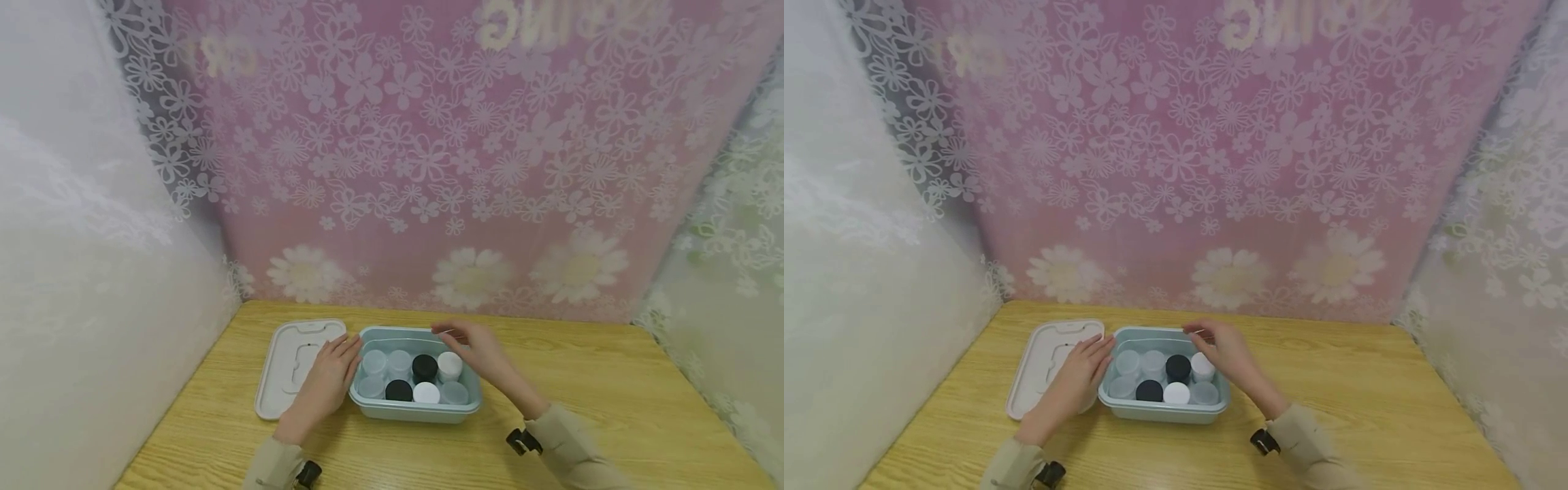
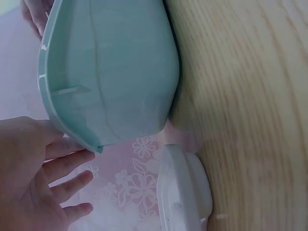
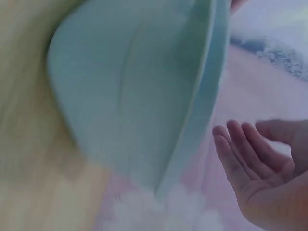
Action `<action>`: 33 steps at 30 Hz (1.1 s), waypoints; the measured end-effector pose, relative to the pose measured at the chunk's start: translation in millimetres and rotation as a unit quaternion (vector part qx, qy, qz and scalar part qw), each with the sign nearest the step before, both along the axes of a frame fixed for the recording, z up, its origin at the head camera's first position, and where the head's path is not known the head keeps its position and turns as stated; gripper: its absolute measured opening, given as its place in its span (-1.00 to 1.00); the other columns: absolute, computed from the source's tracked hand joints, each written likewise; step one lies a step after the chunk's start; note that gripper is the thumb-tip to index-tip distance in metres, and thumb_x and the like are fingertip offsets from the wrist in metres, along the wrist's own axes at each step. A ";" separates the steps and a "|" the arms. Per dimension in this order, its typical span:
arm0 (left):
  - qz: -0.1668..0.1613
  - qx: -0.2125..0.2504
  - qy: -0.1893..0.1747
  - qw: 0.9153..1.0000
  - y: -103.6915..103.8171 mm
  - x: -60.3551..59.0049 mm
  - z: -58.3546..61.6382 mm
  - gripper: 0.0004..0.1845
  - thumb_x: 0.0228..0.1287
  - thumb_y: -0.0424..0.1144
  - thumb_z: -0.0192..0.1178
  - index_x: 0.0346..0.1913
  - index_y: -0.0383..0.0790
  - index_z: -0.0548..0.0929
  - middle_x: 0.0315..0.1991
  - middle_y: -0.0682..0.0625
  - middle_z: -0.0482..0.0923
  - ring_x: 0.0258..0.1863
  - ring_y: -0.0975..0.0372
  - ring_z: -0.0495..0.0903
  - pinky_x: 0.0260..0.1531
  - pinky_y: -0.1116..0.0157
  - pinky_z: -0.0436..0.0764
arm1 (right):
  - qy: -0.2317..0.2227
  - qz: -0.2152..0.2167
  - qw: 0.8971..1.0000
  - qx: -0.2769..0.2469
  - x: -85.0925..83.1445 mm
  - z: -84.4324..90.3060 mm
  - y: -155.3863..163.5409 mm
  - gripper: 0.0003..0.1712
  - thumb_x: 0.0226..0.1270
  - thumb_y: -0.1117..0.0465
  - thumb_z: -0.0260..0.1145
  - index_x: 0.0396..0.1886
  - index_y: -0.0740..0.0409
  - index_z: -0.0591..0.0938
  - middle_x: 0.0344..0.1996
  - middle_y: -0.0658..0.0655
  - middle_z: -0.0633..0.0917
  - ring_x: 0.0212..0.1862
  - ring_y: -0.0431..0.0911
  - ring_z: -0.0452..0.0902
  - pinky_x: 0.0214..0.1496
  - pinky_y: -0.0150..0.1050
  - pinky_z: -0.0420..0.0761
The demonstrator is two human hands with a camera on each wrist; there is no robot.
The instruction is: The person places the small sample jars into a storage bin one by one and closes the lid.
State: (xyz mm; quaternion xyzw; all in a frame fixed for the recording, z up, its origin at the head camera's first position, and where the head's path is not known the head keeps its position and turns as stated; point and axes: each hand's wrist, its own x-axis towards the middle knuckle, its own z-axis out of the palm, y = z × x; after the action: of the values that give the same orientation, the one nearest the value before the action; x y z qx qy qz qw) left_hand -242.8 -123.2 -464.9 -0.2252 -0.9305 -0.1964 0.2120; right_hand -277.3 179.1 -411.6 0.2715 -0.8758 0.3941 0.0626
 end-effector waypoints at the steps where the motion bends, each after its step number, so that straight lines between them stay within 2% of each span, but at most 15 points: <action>1: -0.005 0.011 -0.009 1.000 -1.1 -0.2 1.1 -0.60 0.53 -0.28 0.12 0.31 -0.40 0.57 0.30 -0.24 0.54 0.36 -0.15 0.42 0.37 -0.21 0.32 | -0.012 -0.001 1.000 -0.028 1.2 -0.5 -2.9 -0.70 0.53 0.22 0.25 0.16 0.17 0.69 0.03 0.19 0.75 0.01 0.06 0.73 0.06 -0.04 0.71; 3: -0.013 0.034 -0.023 0.999 -3.5 -1.1 2.9 -0.60 0.56 -0.29 0.08 0.33 -0.41 0.55 0.31 -0.26 0.53 0.37 -0.16 0.41 0.39 -0.17 0.32 | -0.043 0.002 0.996 -0.083 3.5 -1.3 -9.2 -0.68 0.54 0.19 0.23 0.16 0.17 0.69 0.03 0.21 0.75 -0.01 0.01 0.74 0.08 -0.01 0.70; 7: -0.018 0.076 -0.046 0.996 -10.0 -2.6 7.9 -0.59 0.59 -0.29 0.03 0.34 -0.43 0.53 0.30 -0.30 0.52 0.35 -0.17 0.43 0.36 -0.11 0.39 | -0.113 0.028 0.979 -0.168 8.1 -1.9 -23.1 -0.63 0.58 0.17 0.19 0.23 0.23 0.64 0.10 0.34 0.70 0.03 -0.01 0.72 0.16 -0.04 0.67; 11: 0.000 0.120 -0.077 0.990 -20.2 -2.2 11.2 -0.58 0.61 -0.23 0.02 0.36 -0.35 0.53 0.32 -0.23 0.52 0.35 -0.12 0.45 0.32 -0.10 0.45 | -0.166 0.058 0.959 -0.222 14.1 -2.3 -38.8 -0.56 0.61 0.14 0.14 0.33 0.25 0.55 0.18 0.37 0.63 0.18 0.18 0.62 0.21 -0.20 0.64; 13: 0.007 0.139 -0.089 0.986 -27.2 -1.2 11.5 -0.59 0.60 -0.22 0.03 0.36 -0.30 0.54 0.32 -0.20 0.53 0.35 -0.10 0.46 0.32 -0.11 0.44 | -0.191 0.076 0.946 -0.249 17.0 -3.4 -47.2 -0.53 0.62 0.12 0.13 0.37 0.25 0.52 0.23 0.39 0.59 0.25 0.26 0.55 0.24 -0.20 0.62; 17: 0.022 0.171 -0.104 0.980 -43.5 3.1 11.2 -0.61 0.60 -0.23 0.05 0.35 -0.25 0.57 0.29 -0.18 0.56 0.31 -0.10 0.51 0.29 -0.12 0.47 | -0.236 0.108 0.924 -0.279 22.6 -7.6 -63.9 -0.50 0.64 0.09 0.11 0.41 0.23 0.48 0.29 0.39 0.55 0.29 0.21 0.53 0.28 -0.15 0.60; 22: 0.027 0.227 -0.121 0.966 -69.1 15.3 8.3 -0.62 0.61 -0.20 0.03 0.31 -0.26 0.61 0.22 -0.20 0.62 0.21 -0.09 0.60 0.15 -0.09 0.60 | -0.277 0.135 0.908 -0.283 31.0 -12.8 -86.6 -0.49 0.63 0.07 0.12 0.42 0.21 0.48 0.30 0.34 0.55 0.27 0.07 0.58 0.30 -0.14 0.58; 25: 0.017 0.285 -0.150 0.947 -84.8 21.1 4.6 -0.61 0.62 -0.19 0.00 0.31 -0.31 0.60 0.22 -0.23 0.61 0.20 -0.10 0.60 0.11 0.00 0.64 | -0.289 0.158 0.901 -0.282 37.0 -14.4 -98.2 -0.46 0.63 0.08 0.12 0.44 0.25 0.45 0.32 0.37 0.53 0.28 0.07 0.57 0.33 -0.11 0.56; 28: 0.014 0.352 -0.185 0.918 -98.9 25.8 1.0 -0.60 0.63 -0.21 -0.02 0.31 -0.37 0.56 0.25 -0.30 0.56 0.23 -0.12 0.57 0.10 0.11 0.67 | -0.297 0.177 0.896 -0.279 43.5 -15.4 -108.4 -0.46 0.63 0.09 0.12 0.44 0.28 0.44 0.30 0.37 0.55 0.28 0.07 0.58 0.33 -0.10 0.56; 30: 0.027 0.388 -0.205 0.898 -107.0 29.4 -0.8 -0.61 0.63 -0.25 -0.01 0.31 -0.41 0.55 0.27 -0.34 0.54 0.23 -0.12 0.57 0.08 0.17 0.68 | -0.306 0.181 0.893 -0.277 48.1 -15.9 -114.9 -0.47 0.62 0.10 0.13 0.42 0.28 0.46 0.28 0.34 0.58 0.26 0.07 0.59 0.31 -0.11 0.57; 33: 0.058 0.420 -0.218 0.879 -117.6 35.8 -1.9 -0.62 0.62 -0.31 -0.01 0.31 -0.48 0.52 0.26 -0.39 0.52 0.18 -0.07 0.62 0.05 0.20 0.69 | -0.316 0.184 0.888 -0.278 54.5 -17.9 -124.9 -0.50 0.62 0.13 0.14 0.40 0.29 0.49 0.24 0.32 0.62 0.24 0.08 0.61 0.31 -0.06 0.57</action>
State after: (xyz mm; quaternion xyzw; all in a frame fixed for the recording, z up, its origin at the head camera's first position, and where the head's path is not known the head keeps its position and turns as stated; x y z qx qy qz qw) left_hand -207.1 -240.9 -466.7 -0.0119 -0.7946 -0.6004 0.0895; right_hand -222.8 54.3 -429.5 0.2601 -0.6385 0.6906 -0.2184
